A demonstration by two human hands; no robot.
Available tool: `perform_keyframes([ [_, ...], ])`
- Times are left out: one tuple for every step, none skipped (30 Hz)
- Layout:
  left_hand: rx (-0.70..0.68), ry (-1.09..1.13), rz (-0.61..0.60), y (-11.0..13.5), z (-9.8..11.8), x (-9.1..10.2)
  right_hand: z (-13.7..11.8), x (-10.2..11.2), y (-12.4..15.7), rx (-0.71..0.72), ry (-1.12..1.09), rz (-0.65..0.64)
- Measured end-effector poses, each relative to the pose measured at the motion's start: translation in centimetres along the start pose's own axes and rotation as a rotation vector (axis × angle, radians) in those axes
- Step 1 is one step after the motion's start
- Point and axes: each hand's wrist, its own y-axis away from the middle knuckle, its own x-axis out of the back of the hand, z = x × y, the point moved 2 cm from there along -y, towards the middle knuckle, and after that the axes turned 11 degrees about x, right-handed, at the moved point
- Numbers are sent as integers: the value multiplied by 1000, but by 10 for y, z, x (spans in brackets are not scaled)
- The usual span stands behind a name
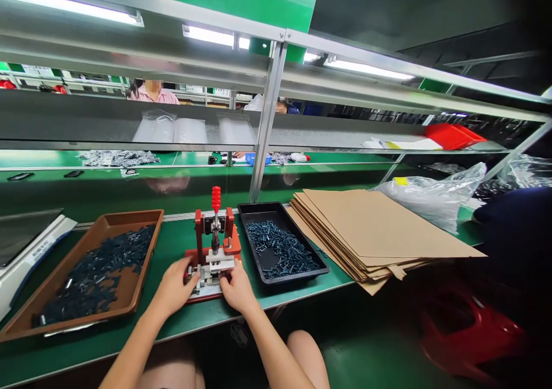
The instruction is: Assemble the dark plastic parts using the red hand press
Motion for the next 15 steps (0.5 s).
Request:
perform_keyframes([
  [45,2,-55,1,-10,-6,-2,-1,0,-8,10,2],
  [86,15,-75,2,-16,-11,-3,-2,0,-15,17,6],
  [122,40,-69,2,-19,-14,-4,-2,0,-17,17,7],
  [156,87,-46,2,-21,-16,-4,-3,0,-19,14,8],
  [195,170,-14,3,-21,-17,-3,-4,-1,-21,9,8],
  [241,291,24,3,-22,-17,-2,-4,-1,-25,5,8],
  [289,439,60,4,-23,-16,-1,-5,-1,-31,3,8],
  [337,588,92,5,-24,-16,0,-6,-1,-41,1,8],
  [375,715,114,6,-26,-15,2,-7,-1,-55,-1,12],
  [397,808,124,7,-27,-15,4,-8,-2,-70,-4,18],
  [404,860,126,8,-29,-15,5,-9,-2,-86,-13,27],
  [402,878,128,8,-29,-15,7,-10,-3,-102,-29,39],
  [399,880,139,8,-30,-15,8,-11,-4,-111,-53,52],
  [394,878,153,8,-31,-15,9,-11,-5,-110,-81,64],
  [388,872,168,8,-31,-16,10,-12,-7,-99,-111,72],
])
